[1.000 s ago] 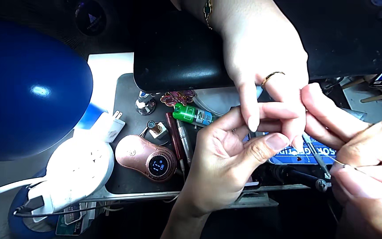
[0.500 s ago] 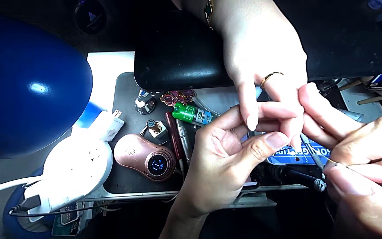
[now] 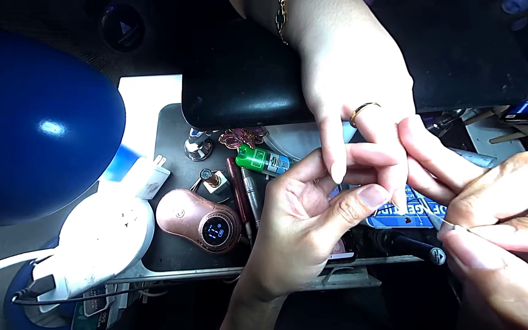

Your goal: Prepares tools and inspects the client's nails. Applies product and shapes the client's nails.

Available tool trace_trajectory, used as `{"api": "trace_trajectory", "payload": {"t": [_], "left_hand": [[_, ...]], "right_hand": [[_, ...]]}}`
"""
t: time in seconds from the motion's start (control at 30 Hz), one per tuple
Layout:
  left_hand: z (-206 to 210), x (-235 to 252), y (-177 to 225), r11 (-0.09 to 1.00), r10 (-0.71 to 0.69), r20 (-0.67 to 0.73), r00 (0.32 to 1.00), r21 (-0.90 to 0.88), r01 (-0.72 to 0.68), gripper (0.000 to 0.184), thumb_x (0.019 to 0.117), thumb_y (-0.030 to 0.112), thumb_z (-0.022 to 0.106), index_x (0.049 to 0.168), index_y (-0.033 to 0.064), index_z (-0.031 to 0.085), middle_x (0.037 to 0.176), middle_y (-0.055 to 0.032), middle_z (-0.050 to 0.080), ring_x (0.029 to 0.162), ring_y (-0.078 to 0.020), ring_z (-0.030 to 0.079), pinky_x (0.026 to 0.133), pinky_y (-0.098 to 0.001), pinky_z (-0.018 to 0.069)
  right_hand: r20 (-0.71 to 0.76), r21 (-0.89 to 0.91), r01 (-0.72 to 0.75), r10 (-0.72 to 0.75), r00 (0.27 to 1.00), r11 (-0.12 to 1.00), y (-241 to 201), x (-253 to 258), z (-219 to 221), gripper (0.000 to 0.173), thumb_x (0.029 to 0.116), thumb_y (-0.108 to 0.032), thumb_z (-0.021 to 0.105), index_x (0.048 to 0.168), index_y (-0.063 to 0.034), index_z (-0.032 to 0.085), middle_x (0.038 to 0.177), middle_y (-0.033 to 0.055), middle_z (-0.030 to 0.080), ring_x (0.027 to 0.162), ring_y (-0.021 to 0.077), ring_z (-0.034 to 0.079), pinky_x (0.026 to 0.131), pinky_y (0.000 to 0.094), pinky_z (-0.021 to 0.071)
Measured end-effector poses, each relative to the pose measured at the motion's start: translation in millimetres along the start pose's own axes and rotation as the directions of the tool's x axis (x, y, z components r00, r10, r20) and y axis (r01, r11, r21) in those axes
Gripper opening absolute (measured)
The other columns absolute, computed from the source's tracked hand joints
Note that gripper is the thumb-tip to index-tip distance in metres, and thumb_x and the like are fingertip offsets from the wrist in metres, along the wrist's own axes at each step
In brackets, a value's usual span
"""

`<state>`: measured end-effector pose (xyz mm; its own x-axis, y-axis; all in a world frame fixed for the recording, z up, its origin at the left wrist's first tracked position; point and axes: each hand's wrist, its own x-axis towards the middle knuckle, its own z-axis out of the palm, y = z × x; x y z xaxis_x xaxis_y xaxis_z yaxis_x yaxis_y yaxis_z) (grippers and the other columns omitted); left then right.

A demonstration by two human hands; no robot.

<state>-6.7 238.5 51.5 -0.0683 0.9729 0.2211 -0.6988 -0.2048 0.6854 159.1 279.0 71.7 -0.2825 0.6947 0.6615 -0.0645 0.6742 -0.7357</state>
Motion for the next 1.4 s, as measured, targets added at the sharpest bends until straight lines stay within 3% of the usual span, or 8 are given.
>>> {"api": "trace_trajectory", "payload": {"t": [0.3, 0.47, 0.6, 0.77, 0.93, 1.07, 1.3, 1.4], "left_hand": [[-1, 1, 0, 1.0, -0.007, 0.009, 1.0, -0.013, 0.007, 0.026, 0.0945, -0.011, 0.061, 0.118, 0.0004, 0.064, 0.112, -0.0094, 0.071, 0.103, -0.0126, 0.07, 0.094, -0.0306, 0.057], [-3, 0, 1, 1.0, -0.017, -0.028, 0.999, -0.024, 0.017, 0.023, 0.0966, -0.006, 0.061, 0.117, 0.001, 0.065, 0.109, -0.0097, 0.071, 0.097, -0.0135, 0.07, 0.092, -0.032, 0.0585], [-1, -1, 3, 1.0, -0.017, -0.062, 0.998, 0.018, 0.018, 0.02, 0.0962, -0.003, 0.064, 0.116, 0.0031, 0.064, 0.105, -0.0085, 0.07, 0.089, -0.0112, 0.07, 0.086, -0.0298, 0.0602], [2, -3, 7, 0.998, -0.052, -0.102, 0.993, 0.026, 0.055, 0.017, 0.0967, -0.002, 0.064, 0.112, 0.0056, 0.064, 0.094, -0.0079, 0.069, 0.071, -0.0038, 0.063, 0.065, -0.0165, 0.0549], [3, -3, 6, 0.998, -0.054, -0.095, 0.994, -0.014, 0.053, 0.018, 0.0975, 0.0, 0.064, 0.114, 0.0064, 0.064, 0.096, -0.0077, 0.068, 0.076, -0.0065, 0.065, 0.072, -0.02, 0.0573], [4, -3, 4, 0.998, -0.06, -0.106, 0.993, -0.037, 0.057, 0.017, 0.0982, 0.0, 0.062, 0.114, 0.0068, 0.063, 0.094, -0.0076, 0.067, 0.073, -0.0064, 0.064, 0.069, -0.0196, 0.0563], [4, -3, 4, 0.996, -0.069, -0.119, 0.99, -0.061, 0.063, 0.016, 0.0992, 0.001, 0.061, 0.114, 0.0074, 0.063, 0.093, -0.0074, 0.066, 0.069, -0.0038, 0.061, 0.064, -0.0163, 0.0529], [4, -5, 2, 0.993, -0.078, -0.136, 0.988, -0.098, 0.065, 0.016, 0.0981, 0.002, 0.063, 0.113, 0.0072, 0.065, 0.094, -0.0077, 0.068, 0.073, -0.0051, 0.064, 0.067, -0.0177, 0.0546]], "right_hand": [[-0.015, 0.017, -0.005, 0.005, 1.0, 1.0, 1, -2, 1, 0.024, 0.0872, -0.018, 0.078, 0.075, -0.0131, 0.058, 0.081, -0.0015, 0.07, 0.09, 0.0194, 0.076, 0.096, 0.0425, 0.0643], [-0.019, 0.038, -0.013, 0.014, 1.0, 0.999, 3, -6, 3, 0.022, 0.0869, -0.013, 0.076, 0.077, -0.0128, 0.057, 0.089, 0.0024, 0.073, 0.1, 0.0278, 0.076, 0.098, 0.0467, 0.0637], [-0.054, 0.017, -0.004, 0.005, 0.999, 1.0, 4, -12, 7, 0.021, 0.0868, -0.014, 0.076, 0.077, -0.0128, 0.057, 0.087, 0.0004, 0.071, 0.098, 0.0262, 0.076, 0.097, 0.0475, 0.064], [-0.09, 0.009, 0.003, -0.002, 0.996, 1.0, 1, -19, 12, 0.022, 0.0863, -0.013, 0.077, 0.076, -0.012, 0.058, 0.091, 0.0015, 0.073, 0.1, 0.026, 0.075, 0.099, 0.047, 0.0635], [-0.131, -0.049, 0.018, -0.024, 0.991, 0.999, 0, -22, 18, 0.022, 0.0878, -0.014, 0.077, 0.075, -0.0107, 0.059, 0.091, 0.0027, 0.074, 0.1, 0.0264, 0.076, 0.096, 0.0473, 0.0646], [-0.152, -0.057, 0.028, -0.036, 0.988, 0.998, 1, -22, 23, 0.021, 0.0892, -0.013, 0.075, 0.076, -0.0094, 0.06, 0.096, 0.0052, 0.075, 0.103, 0.0278, 0.076, 0.096, 0.0454, 0.0653], [-0.187, -0.095, 0.03, -0.047, 0.981, 0.995, 4, -25, 29, 0.02, 0.0898, -0.014, 0.075, 0.076, -0.0093, 0.061, 0.086, 0.0002, 0.072, 0.094, 0.019, 0.076, 0.093, 0.0404, 0.0661], [-0.19, -0.08, 0.039, -0.054, 0.98, 0.996, 5, -26, 30, 0.018, 0.0907, -0.014, 0.074, 0.078, -0.0095, 0.062, 0.086, -0.0009, 0.072, 0.096, 0.0177, 0.075, 0.093, 0.039, 0.0656]]}}
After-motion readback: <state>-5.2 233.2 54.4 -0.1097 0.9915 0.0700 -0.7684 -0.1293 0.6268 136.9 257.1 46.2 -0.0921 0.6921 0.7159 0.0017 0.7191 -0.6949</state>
